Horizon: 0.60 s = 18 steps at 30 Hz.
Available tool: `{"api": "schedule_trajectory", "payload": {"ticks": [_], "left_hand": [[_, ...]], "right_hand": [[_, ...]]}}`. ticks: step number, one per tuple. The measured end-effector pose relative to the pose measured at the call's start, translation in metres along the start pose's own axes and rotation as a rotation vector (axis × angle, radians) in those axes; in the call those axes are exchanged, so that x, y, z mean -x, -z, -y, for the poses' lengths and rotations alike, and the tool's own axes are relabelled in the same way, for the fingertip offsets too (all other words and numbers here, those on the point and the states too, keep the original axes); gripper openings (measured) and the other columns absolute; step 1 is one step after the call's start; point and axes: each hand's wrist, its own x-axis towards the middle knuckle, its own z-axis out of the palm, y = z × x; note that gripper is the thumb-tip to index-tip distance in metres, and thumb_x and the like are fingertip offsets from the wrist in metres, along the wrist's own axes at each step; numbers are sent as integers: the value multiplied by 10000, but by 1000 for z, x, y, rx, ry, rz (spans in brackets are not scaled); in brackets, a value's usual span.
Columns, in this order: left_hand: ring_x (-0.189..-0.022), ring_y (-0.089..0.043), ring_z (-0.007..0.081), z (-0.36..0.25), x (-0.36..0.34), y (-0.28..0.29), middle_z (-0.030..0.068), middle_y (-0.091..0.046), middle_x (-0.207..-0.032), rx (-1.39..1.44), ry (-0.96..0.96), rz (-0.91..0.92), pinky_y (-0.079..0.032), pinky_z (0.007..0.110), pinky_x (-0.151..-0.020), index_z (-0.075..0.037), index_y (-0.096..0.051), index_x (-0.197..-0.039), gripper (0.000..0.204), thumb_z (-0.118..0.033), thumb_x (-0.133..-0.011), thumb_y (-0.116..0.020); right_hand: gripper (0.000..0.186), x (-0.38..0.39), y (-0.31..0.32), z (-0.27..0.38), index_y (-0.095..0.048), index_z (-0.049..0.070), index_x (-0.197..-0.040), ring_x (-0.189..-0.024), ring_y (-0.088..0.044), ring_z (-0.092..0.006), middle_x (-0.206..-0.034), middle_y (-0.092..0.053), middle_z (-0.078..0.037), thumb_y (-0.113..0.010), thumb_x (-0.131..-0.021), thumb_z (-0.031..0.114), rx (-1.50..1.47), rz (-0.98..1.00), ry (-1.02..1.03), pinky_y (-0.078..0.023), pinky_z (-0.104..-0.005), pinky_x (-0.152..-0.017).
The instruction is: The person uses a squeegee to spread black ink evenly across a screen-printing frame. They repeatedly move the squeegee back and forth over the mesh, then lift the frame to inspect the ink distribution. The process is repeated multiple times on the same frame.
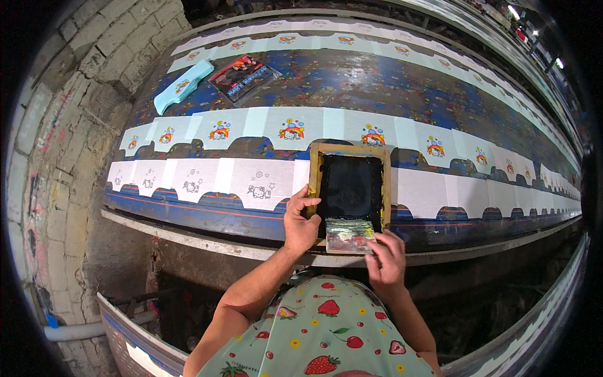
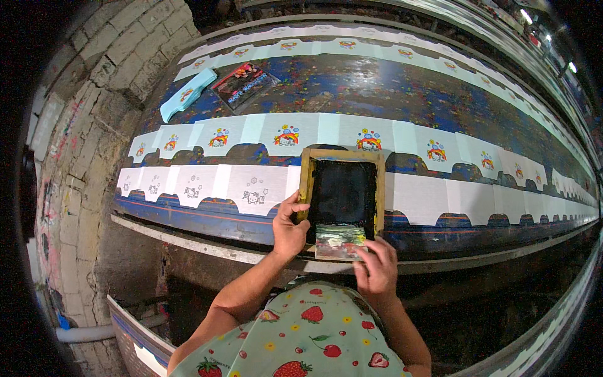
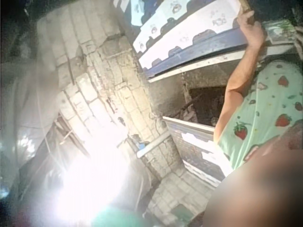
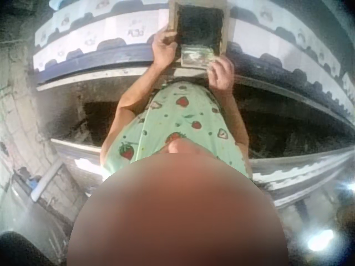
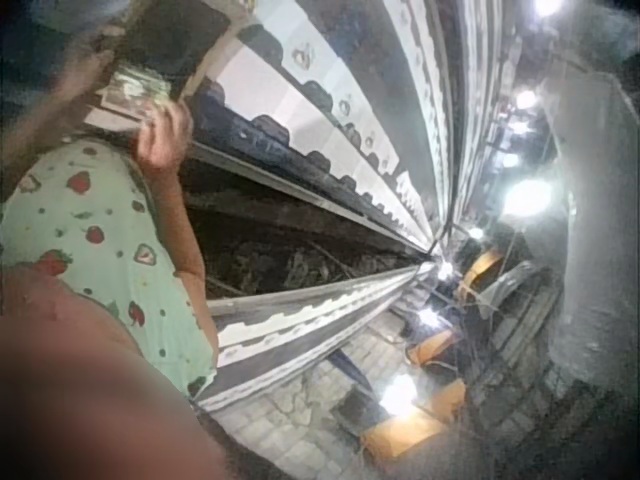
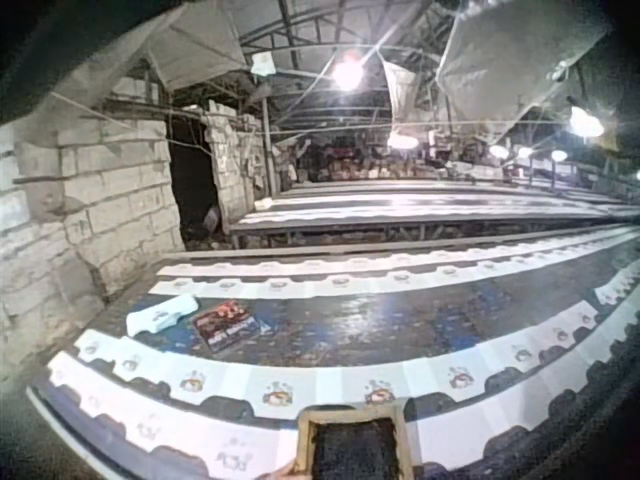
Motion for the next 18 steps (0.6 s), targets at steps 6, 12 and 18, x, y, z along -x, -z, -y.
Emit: {"api": "schedule_trajectory", "payload": {"ticks": [6, 12, 18], "left_hand": [[-1481, -610, 402, 0, 2, -2, 277, -625, -1607, -63, 27, -8, -461, 464, -1256, -63, -823, -1171, 456, 157, -785, -722], [-1480, -606, 418, -3, -2, -2, 276, -633, -1577, -35, 61, 13, -440, 476, -1271, -48, -811, -1221, 473, 149, -800, -729], [-1306, -710, 240, -1, -13, 12, 206, -682, -1500, 2, 183, 96, -591, 363, -1070, -11, -689, -1445, 534, 139, -934, -732]], "right_hand": [[506, -32, -13, 21, -768, 61, -1337, -1309, -649, -388, -1333, -706, -137, -895, -859, 167, 270, 289, 201, -523, -549, -1117], [346, -82, 15, 17, -775, 71, -1303, -1180, -684, -339, -1256, -733, -108, -744, -959, 50, 269, 520, 249, -565, -498, -1037], [350, -168, 27, -12, -746, 38, -1324, -1165, -711, -410, -1142, -718, -186, -688, -985, -28, 115, 784, 131, -592, -534, -1011]]}}
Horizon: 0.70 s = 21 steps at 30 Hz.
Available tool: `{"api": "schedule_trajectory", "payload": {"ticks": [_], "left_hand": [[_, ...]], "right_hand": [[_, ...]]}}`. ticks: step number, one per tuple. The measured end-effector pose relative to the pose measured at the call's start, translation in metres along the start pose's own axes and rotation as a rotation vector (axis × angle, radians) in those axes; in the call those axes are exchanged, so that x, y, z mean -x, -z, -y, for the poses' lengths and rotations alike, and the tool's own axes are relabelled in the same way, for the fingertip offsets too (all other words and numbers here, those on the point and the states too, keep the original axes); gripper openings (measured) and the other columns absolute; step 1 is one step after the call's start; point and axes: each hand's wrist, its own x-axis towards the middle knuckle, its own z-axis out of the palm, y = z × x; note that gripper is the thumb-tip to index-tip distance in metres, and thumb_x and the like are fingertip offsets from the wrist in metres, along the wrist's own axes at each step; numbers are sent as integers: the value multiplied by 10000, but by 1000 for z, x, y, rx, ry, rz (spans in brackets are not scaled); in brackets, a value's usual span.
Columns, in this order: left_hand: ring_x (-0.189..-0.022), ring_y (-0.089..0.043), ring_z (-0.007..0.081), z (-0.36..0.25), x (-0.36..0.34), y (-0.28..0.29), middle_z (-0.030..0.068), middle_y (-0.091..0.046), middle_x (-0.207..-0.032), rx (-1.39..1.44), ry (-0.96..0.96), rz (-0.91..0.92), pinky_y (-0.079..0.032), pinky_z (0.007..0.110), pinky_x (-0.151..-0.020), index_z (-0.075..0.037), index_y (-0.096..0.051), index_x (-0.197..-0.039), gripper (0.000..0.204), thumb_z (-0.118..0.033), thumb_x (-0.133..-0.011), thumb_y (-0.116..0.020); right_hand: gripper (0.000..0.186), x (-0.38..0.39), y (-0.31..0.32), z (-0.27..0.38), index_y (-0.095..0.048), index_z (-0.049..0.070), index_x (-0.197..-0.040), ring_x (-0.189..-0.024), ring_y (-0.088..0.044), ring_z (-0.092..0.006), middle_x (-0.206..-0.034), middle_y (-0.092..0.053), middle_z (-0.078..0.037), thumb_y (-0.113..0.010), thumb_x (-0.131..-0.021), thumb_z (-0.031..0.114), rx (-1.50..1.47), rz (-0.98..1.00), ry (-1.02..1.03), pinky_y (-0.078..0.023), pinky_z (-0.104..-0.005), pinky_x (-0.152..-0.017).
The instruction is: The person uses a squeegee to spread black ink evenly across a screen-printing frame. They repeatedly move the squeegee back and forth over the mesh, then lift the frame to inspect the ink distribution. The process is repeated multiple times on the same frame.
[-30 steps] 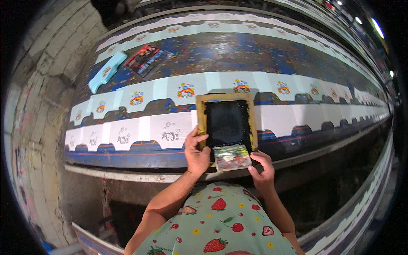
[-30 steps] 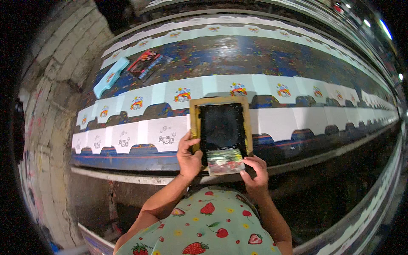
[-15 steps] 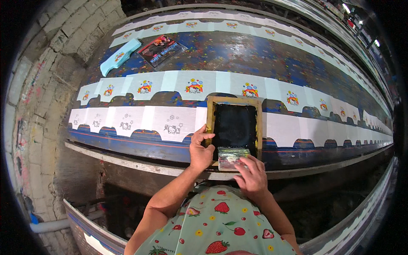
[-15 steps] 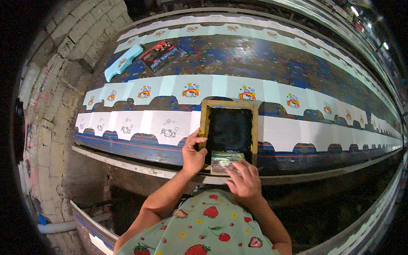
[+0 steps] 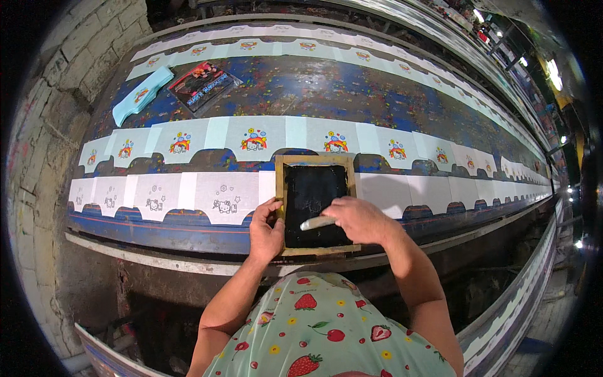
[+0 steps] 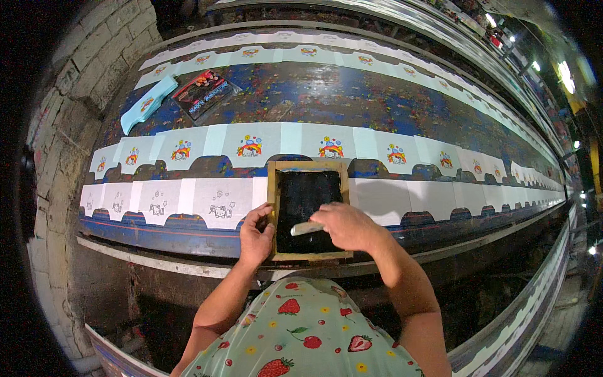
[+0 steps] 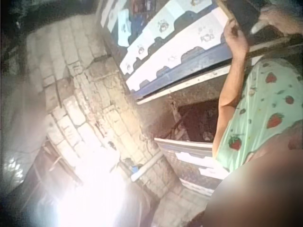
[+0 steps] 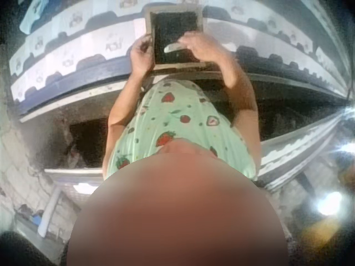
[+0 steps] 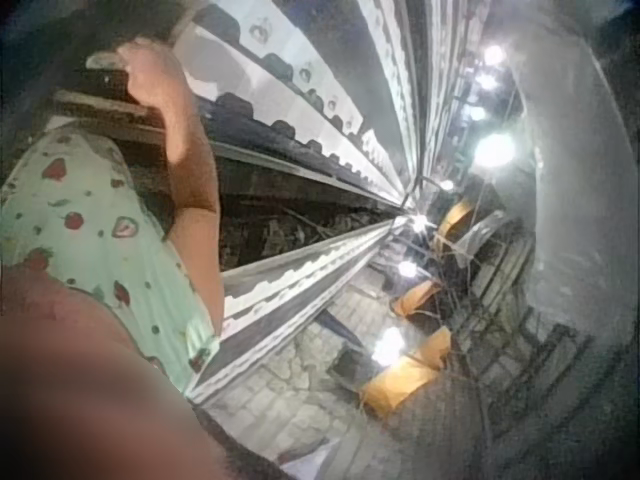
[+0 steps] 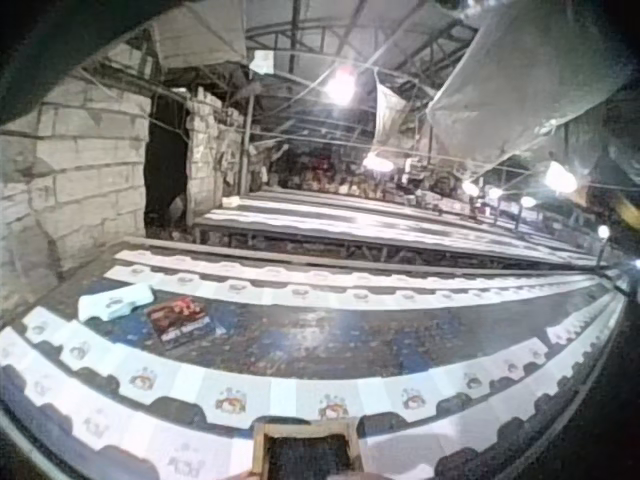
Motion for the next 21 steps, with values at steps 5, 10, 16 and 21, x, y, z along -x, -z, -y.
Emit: {"api": "schedule_trajectory", "payload": {"ticks": [5, 10, 16, 21], "left_hand": [[-1080, -732, 194, -13, -9, 13, 146, -733, -1370, -26, 97, 79, -619, 347, -965, 30, -626, -1530, 643, 116, -913, -788], [-1005, -698, 179, -21, -20, 19, 124, -724, -1296, -85, 176, 128, -623, 342, -922, 17, -604, -1580, 743, 66, -879, -844], [-995, -670, 176, -26, -26, 22, 121, -710, -1278, -155, 186, 175, -614, 331, -929, -1, -576, -1625, 808, 62, -862, -834], [-1004, -677, 177, -29, -26, 23, 122, -708, -1269, -127, 221, 193, -612, 330, -934, 6, -562, -1629, 808, 71, -868, -824]], "right_hand": [[365, -51, 16, -30, -747, 51, -1313, -1204, -723, -419, -1215, -732, -198, -670, -966, -32, 130, -114, -88, -594, -545, -1053], [490, -80, 19, -45, -752, 57, -1360, -1247, -709, -419, -1272, -737, -193, -665, -898, -78, 112, -312, -136, -575, -544, -1101], [494, -59, -5, -29, -768, 83, -1349, -1252, -670, -409, -1257, -720, -164, -682, -889, -75, 177, -268, -138, -527, -534, -1137], [417, -20, -38, 3, -774, 82, -1296, -1138, -649, -377, -1179, -684, -144, -725, -895, -20, 182, -318, -63, -524, -506, -1002]]}}
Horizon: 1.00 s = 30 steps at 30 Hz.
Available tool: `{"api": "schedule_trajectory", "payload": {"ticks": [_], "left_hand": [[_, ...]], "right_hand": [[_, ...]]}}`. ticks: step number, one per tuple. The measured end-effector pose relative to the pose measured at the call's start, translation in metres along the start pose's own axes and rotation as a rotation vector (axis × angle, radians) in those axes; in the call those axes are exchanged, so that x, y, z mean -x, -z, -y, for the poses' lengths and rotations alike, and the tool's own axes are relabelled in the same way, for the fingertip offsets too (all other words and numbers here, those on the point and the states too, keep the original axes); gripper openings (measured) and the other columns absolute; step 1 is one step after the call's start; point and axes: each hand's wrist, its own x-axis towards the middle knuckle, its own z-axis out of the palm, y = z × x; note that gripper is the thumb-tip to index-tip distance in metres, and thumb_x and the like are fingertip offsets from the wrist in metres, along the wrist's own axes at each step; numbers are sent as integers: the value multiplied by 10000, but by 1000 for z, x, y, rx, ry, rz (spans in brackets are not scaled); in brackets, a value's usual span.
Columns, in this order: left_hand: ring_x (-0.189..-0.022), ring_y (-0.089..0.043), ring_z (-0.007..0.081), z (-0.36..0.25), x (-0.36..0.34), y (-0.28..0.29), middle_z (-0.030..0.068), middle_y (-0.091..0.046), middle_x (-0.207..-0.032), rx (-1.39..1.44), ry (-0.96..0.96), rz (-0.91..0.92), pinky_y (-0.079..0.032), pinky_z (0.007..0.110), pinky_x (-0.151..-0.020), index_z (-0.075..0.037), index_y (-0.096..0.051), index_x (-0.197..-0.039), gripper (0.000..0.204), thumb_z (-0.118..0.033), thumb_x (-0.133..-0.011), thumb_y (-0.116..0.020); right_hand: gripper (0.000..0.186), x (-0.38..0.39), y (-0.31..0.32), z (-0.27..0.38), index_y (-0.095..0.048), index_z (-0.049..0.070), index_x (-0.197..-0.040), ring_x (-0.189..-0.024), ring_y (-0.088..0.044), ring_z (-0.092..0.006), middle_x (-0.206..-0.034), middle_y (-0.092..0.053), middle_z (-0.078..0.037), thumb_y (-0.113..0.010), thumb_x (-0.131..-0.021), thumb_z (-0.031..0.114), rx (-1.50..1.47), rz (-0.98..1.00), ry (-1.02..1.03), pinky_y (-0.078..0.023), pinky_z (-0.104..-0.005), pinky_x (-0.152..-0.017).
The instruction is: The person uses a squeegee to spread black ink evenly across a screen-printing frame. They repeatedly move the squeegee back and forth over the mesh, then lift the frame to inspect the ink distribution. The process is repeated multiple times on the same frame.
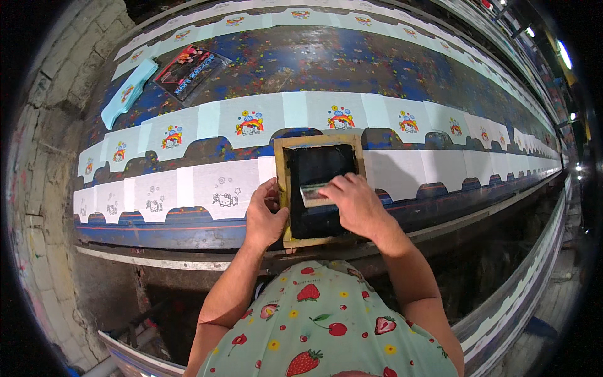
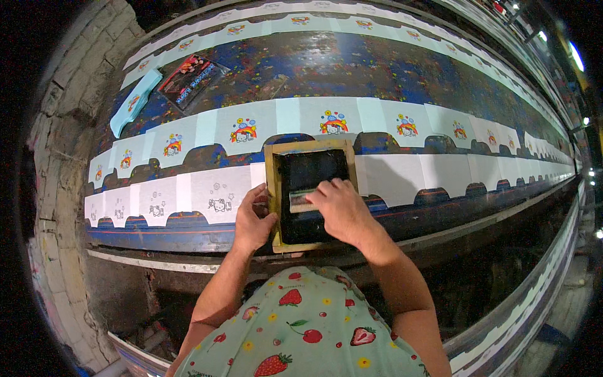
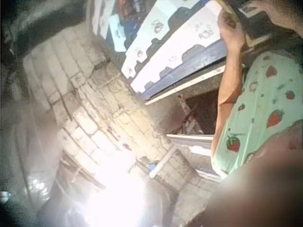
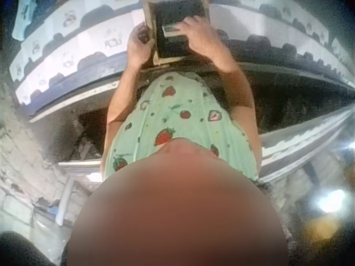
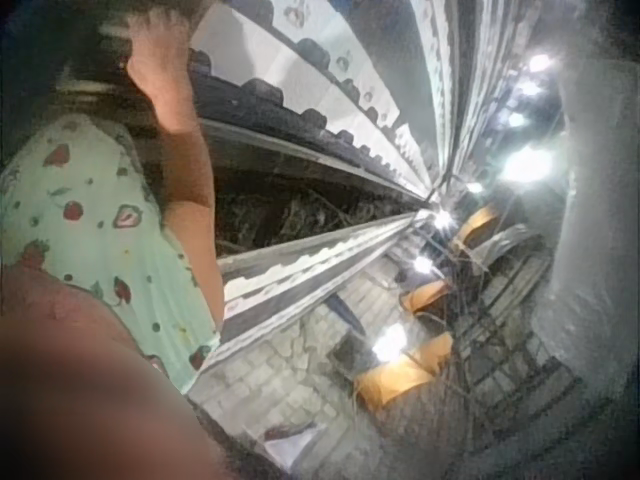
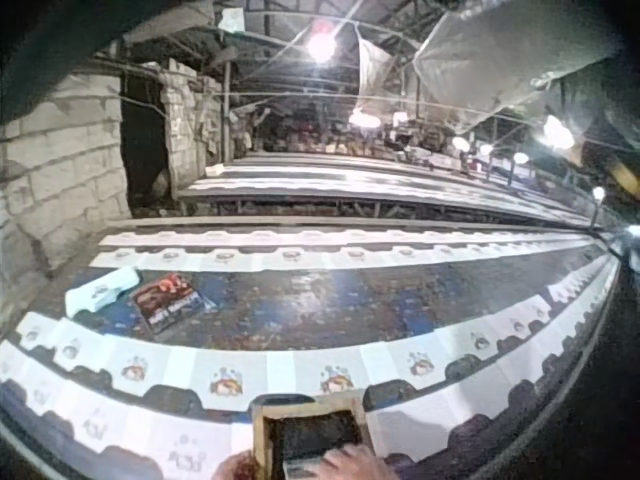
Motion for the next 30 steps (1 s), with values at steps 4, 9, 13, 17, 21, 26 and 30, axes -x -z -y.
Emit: {"api": "schedule_trajectory", "payload": {"ticks": [4, 9, 13, 17, 21, 26, 30], "left_hand": [[-1111, -721, 195, 2, 3, -3, 151, -718, -1311, -25, -96, -15, -619, 356, -969, 11, -535, -1646, 789, 128, -904, -775], [-1068, -701, 178, 7, 10, -12, 124, -711, -1337, -4, -177, -98, -613, 334, -909, -2, -568, -1620, 752, 133, -911, -777], [-1287, -685, 305, 12, 23, -20, 203, -671, -1493, 11, -189, -131, -578, 407, -1061, -9, -616, -1574, 720, 140, -888, -777], [-1473, -588, 427, 18, 34, -32, 267, -624, -1579, -148, -412, -216, -469, 481, -1230, -26, -675, -1507, 692, 145, -844, -774], [-1488, -574, 445, 22, 32, -39, 273, -626, -1572, -103, -422, -255, -434, 495, -1268, -50, -742, -1404, 659, 167, -782, -716], [-1483, -584, 435, 14, 31, -52, 266, -634, -1556, 7, -420, -303, -427, 484, -1267, -62, -764, -1273, 588, 182, -748, -661], [-1471, -595, 427, 0, 35, -84, 281, -615, -1580, -18, -495, -316, -425, 481, -1265, -64, -764, -1235, 567, 192, -741, -656]], "right_hand": [[369, 37, -8, 27, -770, 60, -1299, -1140, -653, -372, -1197, -690, -144, -713, -934, 44, -3, -15, 20, -522, -520, -1005], [485, 71, -17, 53, -768, 66, -1325, -1172, -647, -371, -1287, -696, -126, -725, -851, -30, -51, -30, -33, -516, -524, -1061], [481, 82, -24, 59, -777, 58, -1319, -1199, -651, -374, -1327, -700, -126, -766, -843, -12, -80, -63, -29, -519, -536, -1062], [460, 100, -24, 56, -782, 51, -1317, -1314, -648, -376, -1388, -697, -143, -842, -860, 57, -202, -93, -36, -519, -534, -1128], [405, 121, -29, 42, -754, 63, -1381, -1432, -611, -379, -1510, -656, -174, -825, -997, 172, -250, -398, -261, -462, -522, -1241], [447, 148, -42, 19, -741, 42, -1405, -1421, -633, -383, -1479, -692, -205, -833, -987, 169, -635, -477, -447, -496, -497, -1221], [445, 175, -39, -7, -755, 53, -1398, -1430, -629, -364, -1481, -703, -185, -840, -973, 156, -664, -512, -432, -483, -498, -1231]]}}
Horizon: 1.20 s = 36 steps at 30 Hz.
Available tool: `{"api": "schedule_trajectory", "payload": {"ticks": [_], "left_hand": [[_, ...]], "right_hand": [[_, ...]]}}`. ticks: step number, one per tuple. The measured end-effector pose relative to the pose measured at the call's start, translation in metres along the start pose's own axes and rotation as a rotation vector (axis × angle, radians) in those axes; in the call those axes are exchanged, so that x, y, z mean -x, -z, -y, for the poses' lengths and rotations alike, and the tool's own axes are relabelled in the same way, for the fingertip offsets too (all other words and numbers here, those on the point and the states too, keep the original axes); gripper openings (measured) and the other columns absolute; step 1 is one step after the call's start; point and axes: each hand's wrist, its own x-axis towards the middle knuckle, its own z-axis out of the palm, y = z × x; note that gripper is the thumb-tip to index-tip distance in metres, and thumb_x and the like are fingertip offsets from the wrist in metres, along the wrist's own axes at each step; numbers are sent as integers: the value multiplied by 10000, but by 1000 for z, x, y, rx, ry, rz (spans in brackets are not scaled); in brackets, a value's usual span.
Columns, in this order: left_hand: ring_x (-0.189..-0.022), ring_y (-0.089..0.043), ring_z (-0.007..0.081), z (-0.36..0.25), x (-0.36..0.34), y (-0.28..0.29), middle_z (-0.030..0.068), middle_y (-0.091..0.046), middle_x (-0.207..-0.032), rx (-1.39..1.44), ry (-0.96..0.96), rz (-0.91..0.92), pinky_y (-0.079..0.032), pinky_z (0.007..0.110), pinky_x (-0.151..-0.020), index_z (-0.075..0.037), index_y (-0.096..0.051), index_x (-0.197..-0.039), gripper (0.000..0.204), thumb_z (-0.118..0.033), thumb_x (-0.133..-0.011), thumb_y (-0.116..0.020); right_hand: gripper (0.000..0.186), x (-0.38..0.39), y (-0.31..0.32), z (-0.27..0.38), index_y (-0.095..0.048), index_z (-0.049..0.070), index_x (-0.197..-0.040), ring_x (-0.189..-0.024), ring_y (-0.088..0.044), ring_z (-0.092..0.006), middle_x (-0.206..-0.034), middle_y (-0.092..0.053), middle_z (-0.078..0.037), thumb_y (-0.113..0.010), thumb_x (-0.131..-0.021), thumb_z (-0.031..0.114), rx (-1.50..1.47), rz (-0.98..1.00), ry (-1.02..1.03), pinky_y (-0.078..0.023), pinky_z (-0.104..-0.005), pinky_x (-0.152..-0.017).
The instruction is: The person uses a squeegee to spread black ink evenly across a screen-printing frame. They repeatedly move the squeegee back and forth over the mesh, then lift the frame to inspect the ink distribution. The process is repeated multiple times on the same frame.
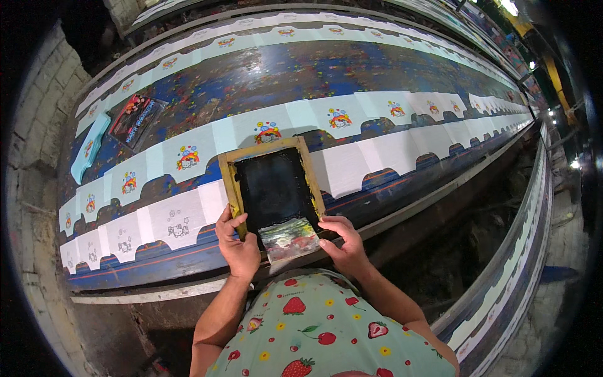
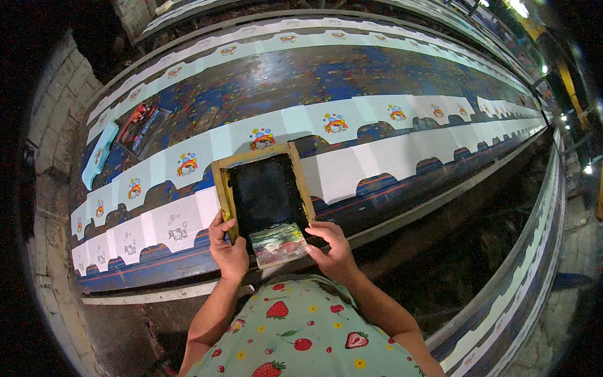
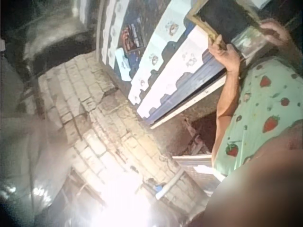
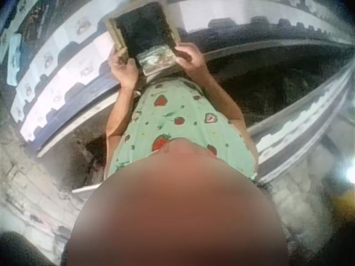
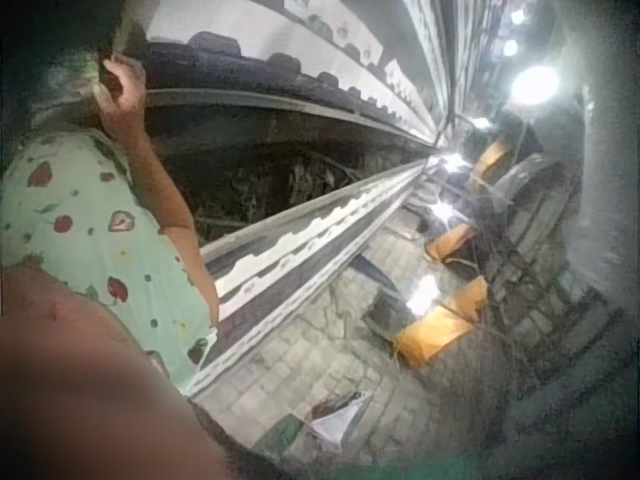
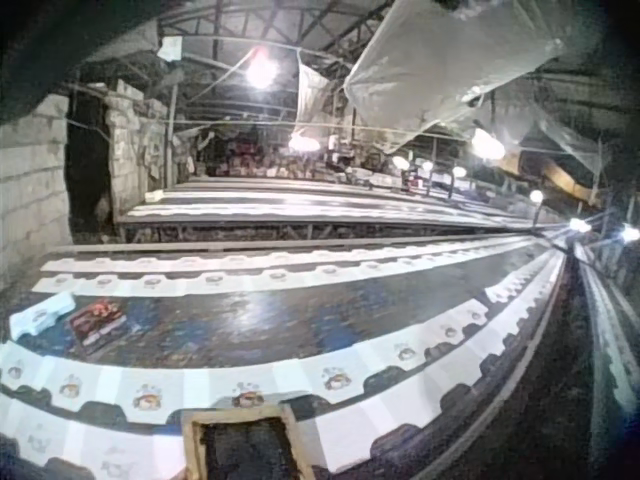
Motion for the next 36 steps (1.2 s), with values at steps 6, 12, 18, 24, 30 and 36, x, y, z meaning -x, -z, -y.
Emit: {"api": "schedule_trajectory", "payload": {"ticks": [6, 12, 18, 24, 30, 36], "left_hand": [[-1460, -599, 425, -29, 16, -97, 274, -619, -1578, 34, -108, 6, -429, 486, -1257, -66, -767, -1223, 571, 201, -730, -658], [-1456, -595, 429, -47, 34, -175, 272, -636, -1546, 28, -73, -20, -434, 482, -1259, -77, -781, -1184, 504, 163, -751, -688], [-1481, -586, 425, -53, 43, -198, 275, -602, -1590, 60, 44, -20, -446, 467, -1258, -66, -784, -1192, 469, 160, -791, -691], [-1501, -587, 405, -50, 42, -197, 280, -595, -1607, 28, 99, 1, -462, 451, -1248, -60, -788, -1191, 464, 164, -794, -698], [-1483, -610, 405, -42, 42, -200, 275, -616, -1596, 60, 130, -7, -475, 445, -1237, -54, -787, -1210, 481, 163, -790, -700], [-1488, -615, 373, -44, 41, -194, 261, -619, -1601, -6, 160, 29, -501, 441, -1219, -49, -764, -1273, 453, 141, -862, -736]], "right_hand": [[405, 1, 83, -40, -773, 15, -1346, -1401, -662, -331, -1453, -720, -183, -791, -943, 51, 61, -70, 25, -492, -446, -1226], [429, -5, 154, -80, -774, 29, -1352, -1418, -642, -357, -1473, -721, -176, -834, -935, 112, 26, -62, 14, -474, -490, -1242], [419, -12, 189, -97, -761, 25, -1358, -1417, -639, -371, -1467, -711, -188, -815, -944, 69, -27, 28, 34, -477, -497, -1240], [441, -17, 186, -85, -766, 36, -1347, -1416, -627, -396, -1453, -684, -173, -853, -918, 82, 186, 61, 152, -485, -532, -1218], [496, -37, 170, -56, -781, 91, -1337, -1403, -619, -397, -1440, -672, -147, -899, -859, 146, 543, 363, 487, -497, -540, -1187], [357, -77, 171, -44, -774, 62, -1318, -1169, -674, -351, -1227, -708, -125, -702, -970, 91, 633, 540, 596, -562, -502, -1046]]}}
